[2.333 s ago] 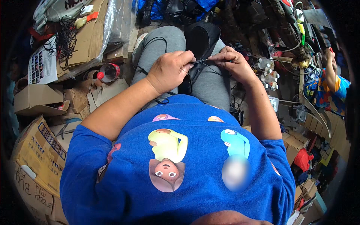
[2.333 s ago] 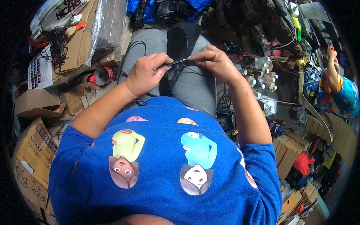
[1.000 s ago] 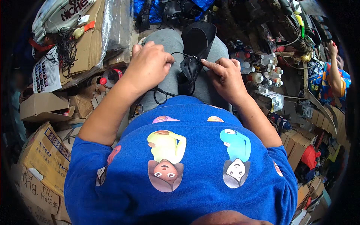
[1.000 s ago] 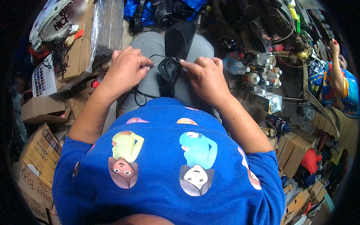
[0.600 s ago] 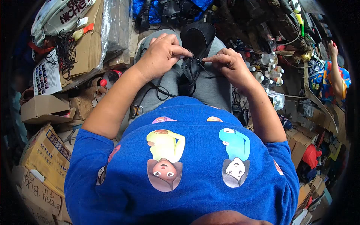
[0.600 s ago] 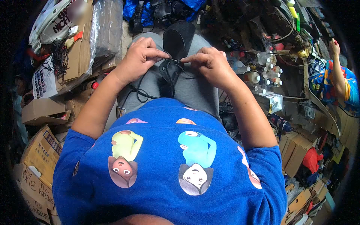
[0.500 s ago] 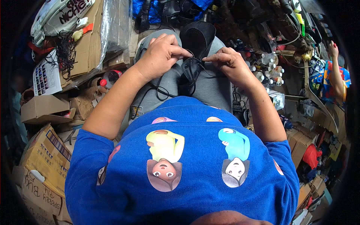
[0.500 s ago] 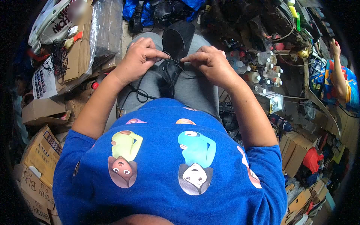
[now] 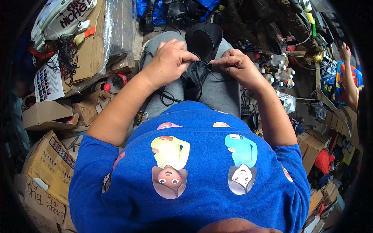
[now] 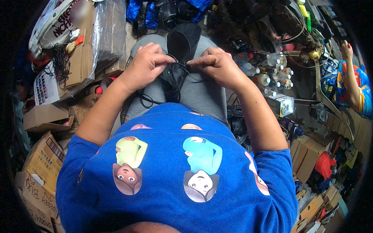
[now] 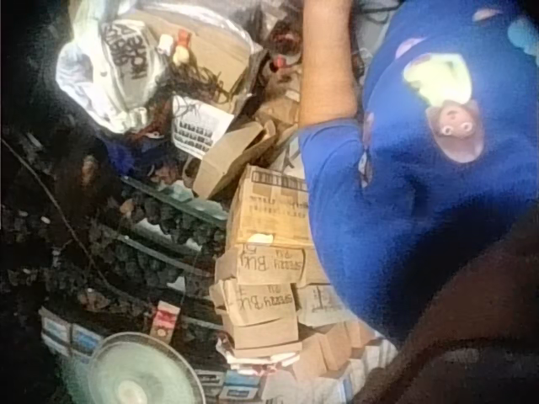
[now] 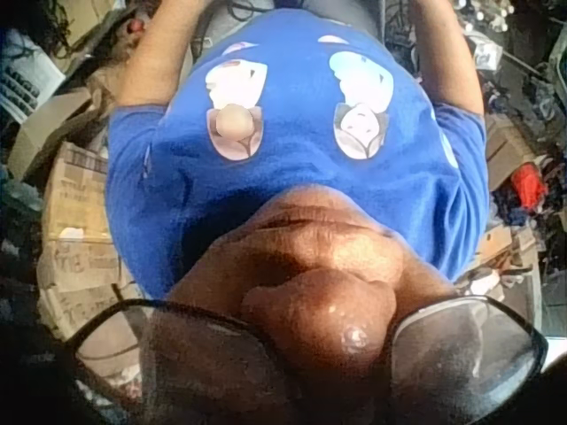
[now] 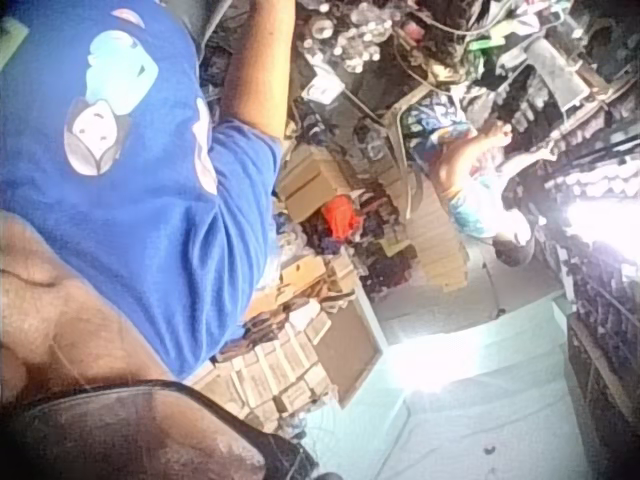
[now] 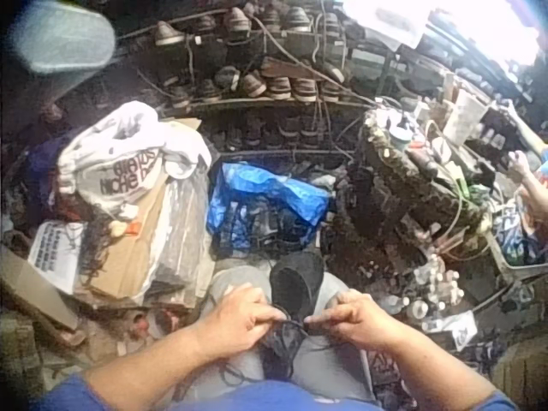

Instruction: Lace up a black shoe.

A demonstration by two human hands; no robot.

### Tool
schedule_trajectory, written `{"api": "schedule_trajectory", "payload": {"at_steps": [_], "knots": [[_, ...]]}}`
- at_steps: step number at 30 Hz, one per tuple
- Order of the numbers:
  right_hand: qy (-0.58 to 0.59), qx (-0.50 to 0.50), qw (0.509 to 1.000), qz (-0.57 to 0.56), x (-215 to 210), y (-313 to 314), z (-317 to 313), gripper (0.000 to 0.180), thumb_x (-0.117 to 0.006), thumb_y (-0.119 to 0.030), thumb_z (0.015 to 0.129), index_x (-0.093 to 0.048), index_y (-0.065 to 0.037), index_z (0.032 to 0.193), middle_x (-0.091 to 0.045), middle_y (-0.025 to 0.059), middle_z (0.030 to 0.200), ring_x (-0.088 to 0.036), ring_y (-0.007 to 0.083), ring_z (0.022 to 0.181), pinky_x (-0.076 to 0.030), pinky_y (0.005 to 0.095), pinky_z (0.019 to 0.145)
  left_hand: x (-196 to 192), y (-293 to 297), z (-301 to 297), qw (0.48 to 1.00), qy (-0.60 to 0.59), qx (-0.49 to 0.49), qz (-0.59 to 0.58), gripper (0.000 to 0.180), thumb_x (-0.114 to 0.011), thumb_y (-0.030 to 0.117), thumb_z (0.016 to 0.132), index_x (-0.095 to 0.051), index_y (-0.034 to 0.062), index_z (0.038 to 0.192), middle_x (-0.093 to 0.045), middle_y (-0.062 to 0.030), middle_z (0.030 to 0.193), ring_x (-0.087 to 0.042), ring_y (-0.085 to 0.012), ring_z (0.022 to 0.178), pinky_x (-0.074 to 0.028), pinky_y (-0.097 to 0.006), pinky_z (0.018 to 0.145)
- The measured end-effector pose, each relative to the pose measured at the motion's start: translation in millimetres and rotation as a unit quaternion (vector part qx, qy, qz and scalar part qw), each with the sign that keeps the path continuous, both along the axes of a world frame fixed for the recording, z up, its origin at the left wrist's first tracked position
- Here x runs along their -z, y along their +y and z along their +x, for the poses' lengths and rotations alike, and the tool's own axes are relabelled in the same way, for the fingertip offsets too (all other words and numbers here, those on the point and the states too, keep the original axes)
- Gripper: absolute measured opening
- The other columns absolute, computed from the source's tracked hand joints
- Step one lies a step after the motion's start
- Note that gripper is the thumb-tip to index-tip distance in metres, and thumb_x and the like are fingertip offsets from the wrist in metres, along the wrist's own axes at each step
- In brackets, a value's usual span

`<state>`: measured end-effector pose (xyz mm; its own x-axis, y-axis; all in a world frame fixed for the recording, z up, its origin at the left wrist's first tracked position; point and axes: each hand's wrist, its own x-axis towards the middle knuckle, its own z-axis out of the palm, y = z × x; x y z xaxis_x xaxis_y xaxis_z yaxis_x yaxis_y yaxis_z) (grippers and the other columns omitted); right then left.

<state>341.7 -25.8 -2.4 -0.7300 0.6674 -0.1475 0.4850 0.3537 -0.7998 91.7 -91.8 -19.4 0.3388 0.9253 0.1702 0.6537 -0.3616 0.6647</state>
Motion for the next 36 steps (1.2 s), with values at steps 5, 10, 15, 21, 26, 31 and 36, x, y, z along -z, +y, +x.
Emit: {"api": "schedule_trajectory", "payload": {"at_steps": [5,10,15,21,26,31,36], "knots": [[0.021,0.003,0.999,-0.043,7.3,3.8,3.9,0.032,-0.065,-0.004,0.076,-0.073,-0.020,0.103,-0.056,0.0013,0.075,-0.053,0.0148,0.080,-0.044,0.0282,0.077,7.1,-0.2,-4.2,1.000,-0.012,0.006,-0.009,0.025,-0.067,0.004,0.070,-0.072,0.0158,0.090,-0.054,-0.0014,0.077,-0.053,-0.0208,0.084,-0.036,-0.035,0.080],[0.031,0.000,0.994,-0.104,13.5,10.4,-0.5,0.031,-0.067,-0.004,0.077,-0.073,-0.019,0.103,-0.055,0.0000,0.076,-0.053,0.0126,0.079,-0.045,0.0259,0.074,13.3,17.4,-4.6,0.998,0.007,0.051,-0.023,0.023,-0.067,0.004,0.070,-0.072,0.0156,0.088,-0.055,0.0000,0.078,-0.053,-0.0194,0.087,-0.036,-0.035,0.083],[-0.003,0.002,0.999,-0.035,5.5,0.1,0.7,0.031,-0.070,-0.007,0.075,-0.073,-0.020,0.103,-0.058,0.0017,0.079,-0.054,0.0141,0.079,-0.045,0.0272,0.075,11.6,13.2,-6.1,0.998,-0.002,0.056,-0.016,0.022,-0.067,0.006,0.071,-0.072,0.0159,0.090,-0.057,-0.0018,0.079,-0.054,-0.0209,0.090,-0.036,-0.037,0.086],[-0.012,0.023,0.998,0.059,4.9,-23.0,0.8,0.034,-0.070,-0.007,0.074,-0.072,-0.020,0.105,-0.064,0.0042,0.077,-0.056,0.0180,0.083,-0.043,0.0326,0.083,12.6,-10.4,-3.8,0.999,-0.009,-0.010,0.031,0.021,-0.070,0.009,0.071,-0.072,0.0139,0.091,-0.062,-0.0032,0.087,-0.054,-0.0230,0.098,-0.037,-0.038,0.088],[0.043,0.105,0.994,-0.011,10.3,-26.2,-3.5,0.031,-0.072,-0.009,0.076,-0.071,-0.016,0.106,-0.066,0.0052,0.081,-0.055,0.0163,0.081,-0.043,0.0306,0.081,16.8,-4.8,4.0,0.998,-0.054,-0.045,0.004,0.020,-0.070,0.013,0.071,-0.072,0.0129,0.091,-0.065,-0.0030,0.079,-0.058,-0.0201,0.088,-0.036,-0.037,0.087],[0.058,0.126,0.990,-0.039,12.1,-31.1,-7.8,0.030,-0.072,-0.009,0.076,-0.071,-0.014,0.106,-0.066,0.0049,0.080,-0.054,0.0128,0.078,-0.045,0.0282,0.076,16.1,-4.7,14.7,0.996,-0.046,-0.070,-0.022,0.015,-0.071,0.017,0.074,-0.072,0.0152,0.089,-0.067,0.0002,0.078,-0.059,-0.0160,0.083,-0.032,-0.035,0.087],[0.064,0.157,0.983,-0.064,14.3,-34.4,-14.9,0.026,-0.073,-0.009,0.076,-0.070,-0.008,0.102,-0.066,0.0040,0.078,-0.056,0.0091,0.072,-0.047,0.0257,0.069,10.3,-5.2,19.3,0.993,-0.033,-0.083,-0.076,0.013,-0.072,0.020,0.076,-0.071,0.0150,0.088,-0.068,0.0006,0.081,-0.060,-0.0137,0.084,-0.030,-0.035,0.088]]}}
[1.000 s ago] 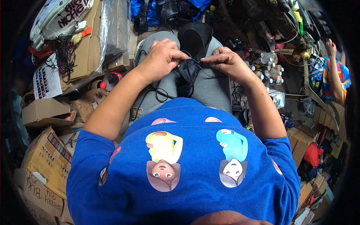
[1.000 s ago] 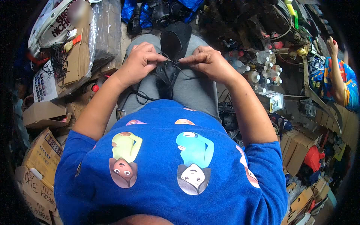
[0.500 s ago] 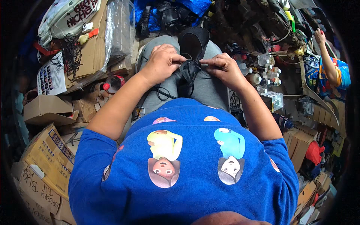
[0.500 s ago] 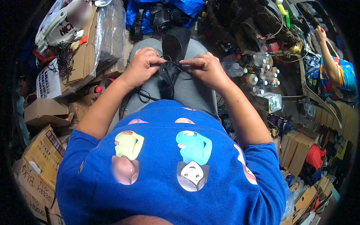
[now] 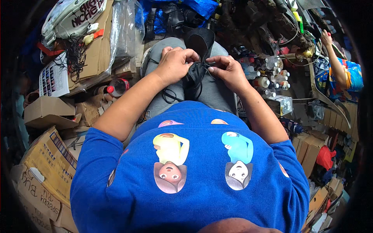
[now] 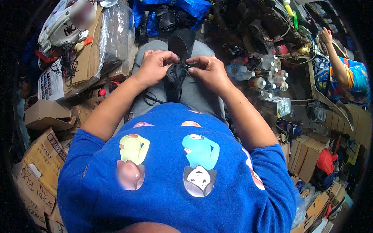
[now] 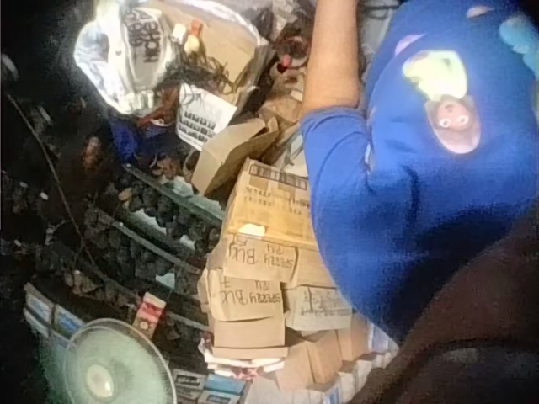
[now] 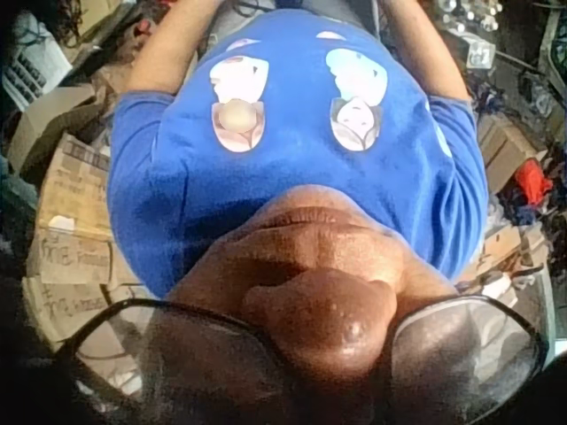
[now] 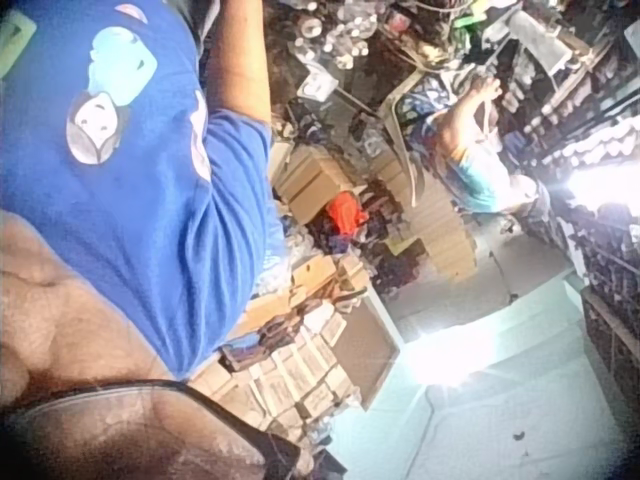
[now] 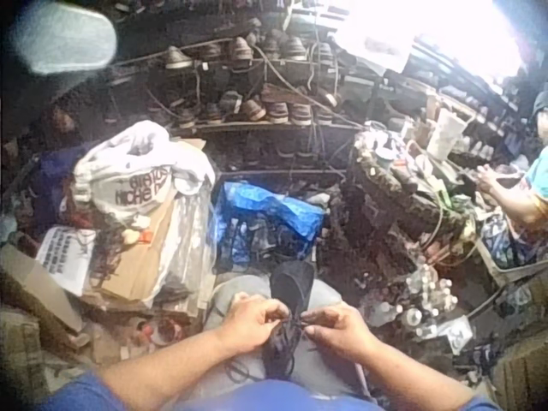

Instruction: Lace up a black shoe.

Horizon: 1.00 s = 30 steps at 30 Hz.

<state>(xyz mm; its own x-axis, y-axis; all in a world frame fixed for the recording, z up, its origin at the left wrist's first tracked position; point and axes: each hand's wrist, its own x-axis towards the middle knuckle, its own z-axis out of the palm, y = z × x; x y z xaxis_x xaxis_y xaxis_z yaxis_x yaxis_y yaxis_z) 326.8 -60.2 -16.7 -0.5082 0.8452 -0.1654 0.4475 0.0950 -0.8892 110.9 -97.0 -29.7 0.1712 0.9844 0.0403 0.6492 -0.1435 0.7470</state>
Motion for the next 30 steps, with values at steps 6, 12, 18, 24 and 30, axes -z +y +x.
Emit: {"api": "schedule_trajectory", "payload": {"at_steps": [6,12,18,24,30], "knots": [[0.000,0.009,0.995,-0.103,-0.6,19.2,-5.0,0.017,-0.077,-0.011,0.074,-0.069,-0.002,0.086,-0.066,0.0040,0.075,-0.061,0.0090,0.070,-0.049,0.0264,0.064,-3.2,8.7,4.0,0.996,-0.068,-0.003,-0.065,0.012,-0.072,0.021,0.074,-0.069,0.0105,0.080,-0.066,-0.0001,0.076,-0.060,-0.0170,0.081,-0.038,-0.035,0.083],[-0.037,-0.007,0.999,0.002,1.1,34.8,22.0,0.012,-0.075,-0.010,0.076,-0.064,-0.004,0.075,-0.054,0.0006,0.085,-0.052,0.0116,0.083,-0.042,0.0263,0.077,-17.7,0.6,-20.6,1.000,-0.002,-0.004,0.001,0.011,-0.069,0.015,0.071,-0.069,0.0106,0.081,-0.063,-0.0045,0.081,-0.057,-0.0238,0.086,-0.041,-0.034,0.078],[-0.004,-0.047,0.998,0.043,4.4,18.9,41.3,0.019,-0.075,-0.015,0.076,-0.064,-0.004,0.087,-0.050,0.0059,0.103,-0.052,0.0169,0.096,-0.043,0.0282,0.083,-33.7,4.7,-6.5,0.987,0.114,0.107,0.029,0.019,-0.056,0.008,0.079,-0.062,0.0099,0.097,-0.064,-0.0115,0.088,-0.059,-0.0294,0.089,-0.042,-0.040,0.079],[0.014,-0.017,0.990,-0.142,-41.3,15.7,65.0,0.011,-0.064,-0.012,0.087,-0.057,-0.004,0.090,-0.053,-0.0031,0.083,-0.049,0.0076,0.081,-0.042,0.0242,0.076,-42.3,19.0,-6.6,0.960,0.181,0.212,0.001,0.025,-0.049,0.003,0.079,-0.061,0.0065,0.101,-0.064,-0.0177,0.088,-0.060,-0.0351,0.091,-0.043,-0.046,0.081],[-0.069,-0.003,0.997,0.046,-38.7,39.0,51.0,0.027,-0.071,-0.022,0.081,-0.065,-0.005,0.101,-0.057,0.0063,0.089,-0.055,0.0147,0.082,-0.047,0.0288,0.075,-33.0,25.3,-8.0,0.967,0.143,0.210,-0.026,0.025,-0.050,0.004,0.079,-0.061,0.0054,0.102,-0.064,-0.0210,0.091,-0.060,-0.0392,0.091,-0.046,-0.047,0.078]]}}
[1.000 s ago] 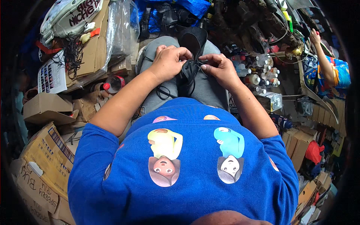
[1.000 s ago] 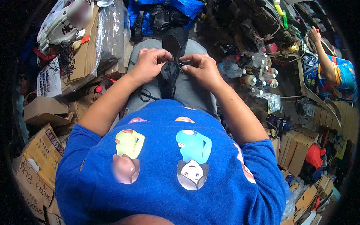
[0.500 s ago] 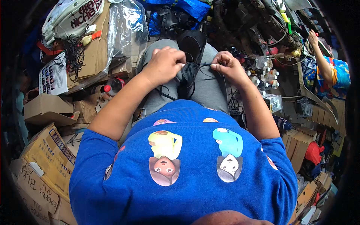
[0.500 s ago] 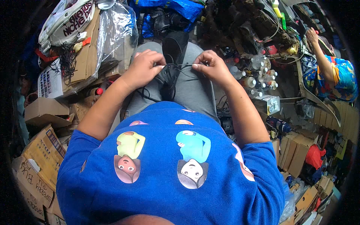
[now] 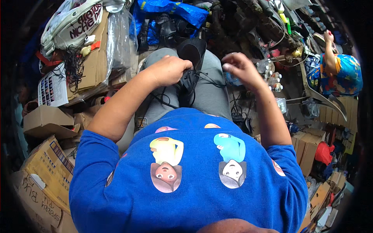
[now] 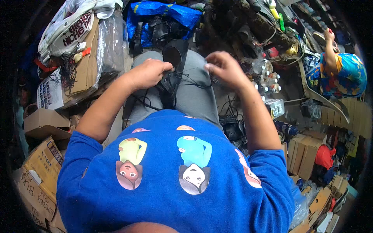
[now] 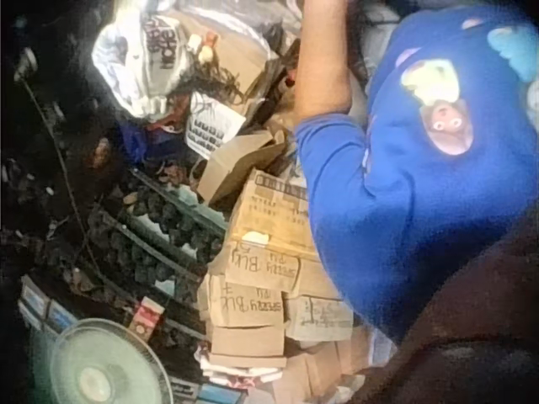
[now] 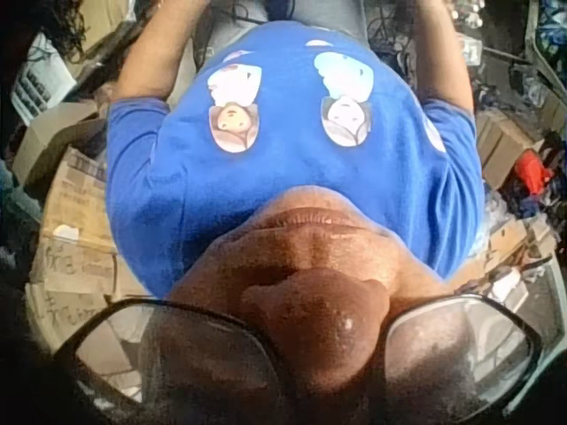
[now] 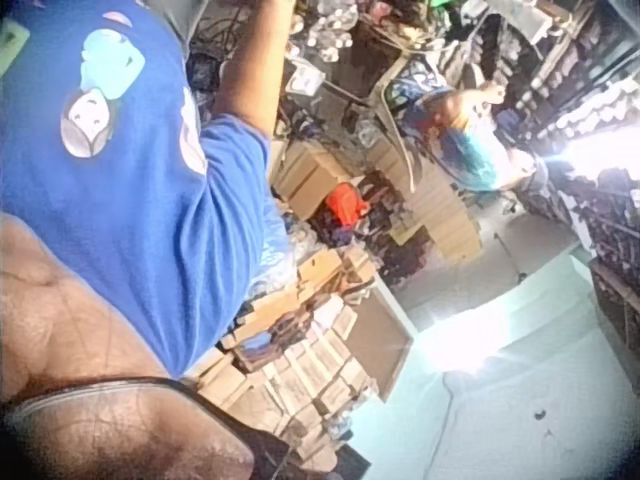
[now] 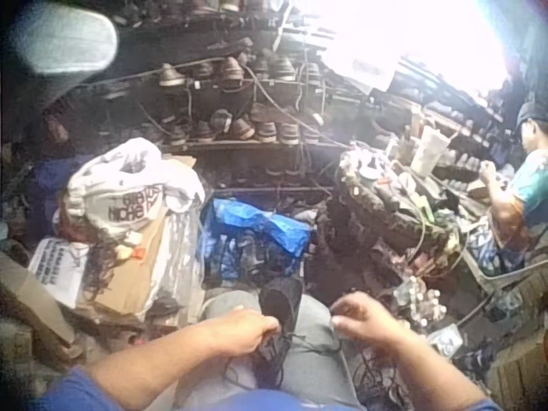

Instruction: Lace up a black shoe.

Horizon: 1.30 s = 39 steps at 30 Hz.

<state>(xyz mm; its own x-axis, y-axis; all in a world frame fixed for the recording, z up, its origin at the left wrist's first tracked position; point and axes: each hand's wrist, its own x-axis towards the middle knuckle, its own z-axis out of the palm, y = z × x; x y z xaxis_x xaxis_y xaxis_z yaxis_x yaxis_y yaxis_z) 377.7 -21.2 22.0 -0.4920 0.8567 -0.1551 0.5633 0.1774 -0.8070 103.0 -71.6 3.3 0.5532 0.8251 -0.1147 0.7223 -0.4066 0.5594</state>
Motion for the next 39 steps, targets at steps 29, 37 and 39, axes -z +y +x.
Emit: {"api": "schedule_trajectory", "payload": {"at_steps": [29,37,39], "knots": [[-0.303,-0.335,0.828,0.333,-11.7,-11.4,-70.0,0.010,-0.053,-0.015,0.082,-0.059,-0.014,0.090,-0.062,0.0036,0.075,-0.059,0.0218,0.082,-0.038,0.0367,0.080,-0.8,-2.8,-14.5,1.000,-0.006,0.012,-0.005,0.018,-0.049,0.007,0.081,-0.059,0.0063,0.096,-0.062,-0.0215,0.085,-0.060,-0.0389,0.087,-0.045,-0.048,0.075],[-0.297,-0.269,0.860,0.316,3.9,0.0,-3.6,0.018,-0.058,-0.009,0.073,-0.056,-0.013,0.090,-0.062,0.0055,0.078,-0.059,0.0256,0.086,-0.040,0.0393,0.089,-15.7,-41.6,-102.6,0.994,0.054,-0.050,0.076,0.019,-0.048,0.002,0.076,-0.058,0.0070,0.091,-0.060,-0.0190,0.082,-0.058,-0.0388,0.085,-0.045,-0.047,0.071],[-0.352,-0.178,0.870,0.297,-4.3,2.3,33.3,0.018,-0.063,-0.008,0.073,-0.059,-0.016,0.089,-0.064,0.0071,0.081,-0.061,0.0241,0.085,-0.043,0.0356,0.086,-37.3,-64.2,-144.1,0.981,0.070,-0.178,-0.023,0.022,-0.052,-0.005,0.076,-0.060,0.0025,0.096,-0.063,-0.0169,0.090,-0.060,-0.0356,0.087,-0.047,-0.039,0.076]]}}
